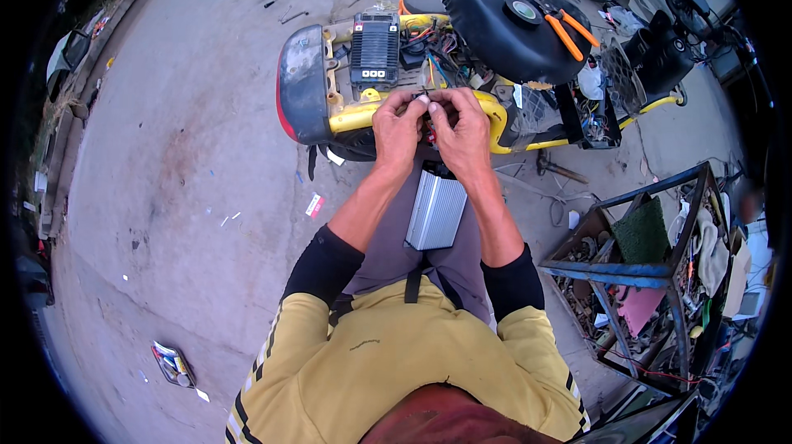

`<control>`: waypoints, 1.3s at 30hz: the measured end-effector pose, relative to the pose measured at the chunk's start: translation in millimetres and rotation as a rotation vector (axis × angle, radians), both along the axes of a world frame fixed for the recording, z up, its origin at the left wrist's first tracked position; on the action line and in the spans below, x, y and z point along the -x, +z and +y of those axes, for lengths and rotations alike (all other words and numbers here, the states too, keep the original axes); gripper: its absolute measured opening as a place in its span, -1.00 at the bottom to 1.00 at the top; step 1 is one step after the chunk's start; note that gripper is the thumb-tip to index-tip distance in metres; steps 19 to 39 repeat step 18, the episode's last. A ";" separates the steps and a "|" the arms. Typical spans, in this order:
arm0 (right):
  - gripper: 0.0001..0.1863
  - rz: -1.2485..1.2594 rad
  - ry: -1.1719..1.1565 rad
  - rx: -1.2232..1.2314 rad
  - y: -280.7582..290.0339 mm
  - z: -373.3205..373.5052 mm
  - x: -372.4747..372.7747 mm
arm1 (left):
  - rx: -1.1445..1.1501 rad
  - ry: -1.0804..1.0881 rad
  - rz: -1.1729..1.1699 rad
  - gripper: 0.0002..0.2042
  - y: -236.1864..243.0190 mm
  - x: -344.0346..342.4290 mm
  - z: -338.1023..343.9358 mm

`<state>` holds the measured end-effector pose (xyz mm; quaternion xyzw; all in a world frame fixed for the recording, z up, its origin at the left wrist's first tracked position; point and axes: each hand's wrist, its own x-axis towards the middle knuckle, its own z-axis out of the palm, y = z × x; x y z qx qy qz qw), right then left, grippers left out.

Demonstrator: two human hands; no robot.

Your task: The person repairs the electrical wiring of a yellow scooter by stripping wire ends, twisting them together, and wrapping the connections with electrical tape. The person uses pliers to strip the insulation and hands to twist and tape the wires.

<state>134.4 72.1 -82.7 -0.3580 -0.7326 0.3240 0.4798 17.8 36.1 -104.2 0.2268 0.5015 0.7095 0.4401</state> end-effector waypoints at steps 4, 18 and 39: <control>-0.83 -0.062 -0.035 -0.044 -5.8 -3.4 1.9 | -0.005 -0.030 -0.007 -0.87 -0.6 7.7 -1.6; -0.78 -0.143 -0.125 -0.143 -16.3 2.3 13.7 | 0.145 0.024 0.286 -0.88 -5.7 20.0 5.3; -0.78 -0.143 -0.125 -0.143 -16.3 2.3 13.7 | 0.145 0.024 0.286 -0.88 -5.7 20.0 5.3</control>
